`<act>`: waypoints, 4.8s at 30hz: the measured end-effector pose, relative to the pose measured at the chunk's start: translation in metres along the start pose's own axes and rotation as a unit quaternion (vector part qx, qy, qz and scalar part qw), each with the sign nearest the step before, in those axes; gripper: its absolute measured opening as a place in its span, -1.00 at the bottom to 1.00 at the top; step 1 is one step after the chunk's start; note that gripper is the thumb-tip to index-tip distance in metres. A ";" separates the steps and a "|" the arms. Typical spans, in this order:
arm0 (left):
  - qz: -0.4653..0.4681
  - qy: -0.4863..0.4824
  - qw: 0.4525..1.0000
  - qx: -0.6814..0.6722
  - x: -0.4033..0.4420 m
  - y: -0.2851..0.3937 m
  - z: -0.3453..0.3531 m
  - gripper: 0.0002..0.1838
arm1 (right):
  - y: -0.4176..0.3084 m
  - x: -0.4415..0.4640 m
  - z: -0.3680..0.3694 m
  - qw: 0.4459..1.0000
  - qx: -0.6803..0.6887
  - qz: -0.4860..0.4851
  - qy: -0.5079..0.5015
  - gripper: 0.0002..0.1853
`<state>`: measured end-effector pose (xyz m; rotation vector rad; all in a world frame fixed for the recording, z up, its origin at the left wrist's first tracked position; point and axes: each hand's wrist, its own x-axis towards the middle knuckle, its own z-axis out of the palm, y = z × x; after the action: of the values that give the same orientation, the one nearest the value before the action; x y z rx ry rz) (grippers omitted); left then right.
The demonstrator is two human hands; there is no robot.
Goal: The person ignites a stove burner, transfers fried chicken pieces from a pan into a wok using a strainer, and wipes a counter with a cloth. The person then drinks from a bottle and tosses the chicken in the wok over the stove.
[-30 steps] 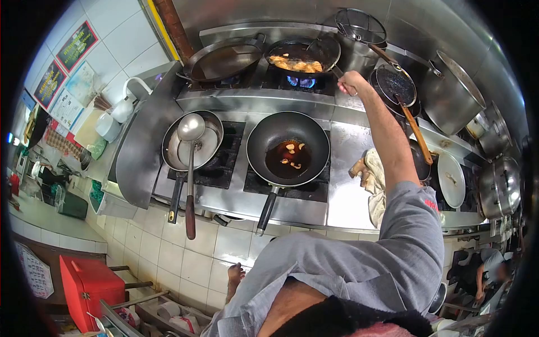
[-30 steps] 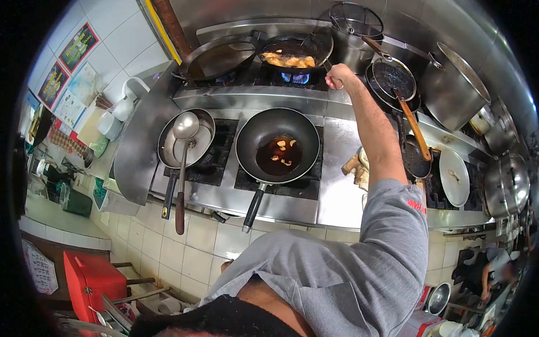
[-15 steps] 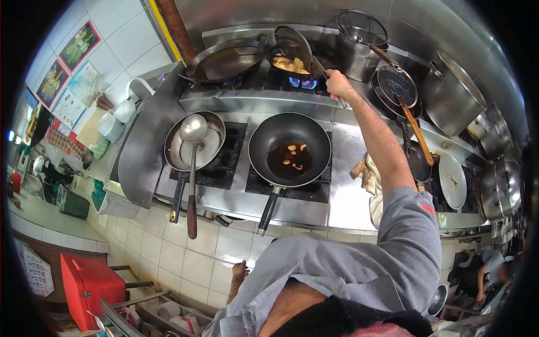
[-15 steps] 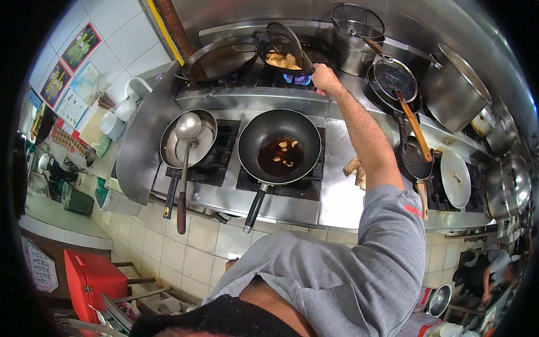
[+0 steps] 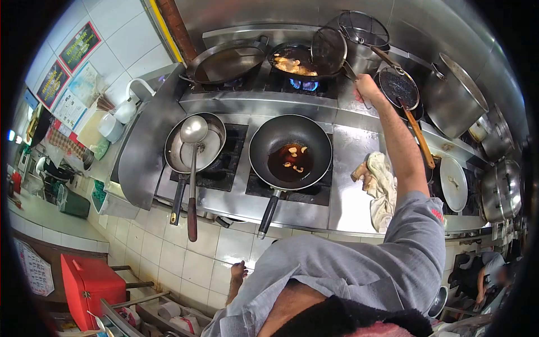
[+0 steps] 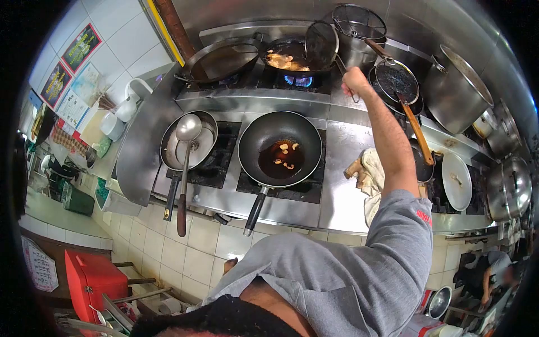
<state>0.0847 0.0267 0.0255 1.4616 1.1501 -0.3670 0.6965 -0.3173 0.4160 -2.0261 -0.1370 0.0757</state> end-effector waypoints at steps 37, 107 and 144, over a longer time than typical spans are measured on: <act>0.144 -0.266 0.945 0.125 0.027 0.147 0.136 -0.12 | -0.004 0.018 0.083 0.908 0.337 0.133 -0.209 -0.80; 0.141 -0.284 0.948 -0.013 0.035 0.150 0.221 -0.81 | -0.037 -0.035 0.040 0.912 0.359 0.115 -0.159 -0.95; 0.075 -0.018 0.984 0.159 0.000 -0.033 0.069 -0.55 | -0.008 -0.066 0.033 0.898 0.388 0.089 -0.188 -0.85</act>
<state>0.0847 -0.0395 -0.0120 1.8013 0.9749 -0.4861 0.6269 -0.2929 0.4082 -1.1976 -0.1366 0.5538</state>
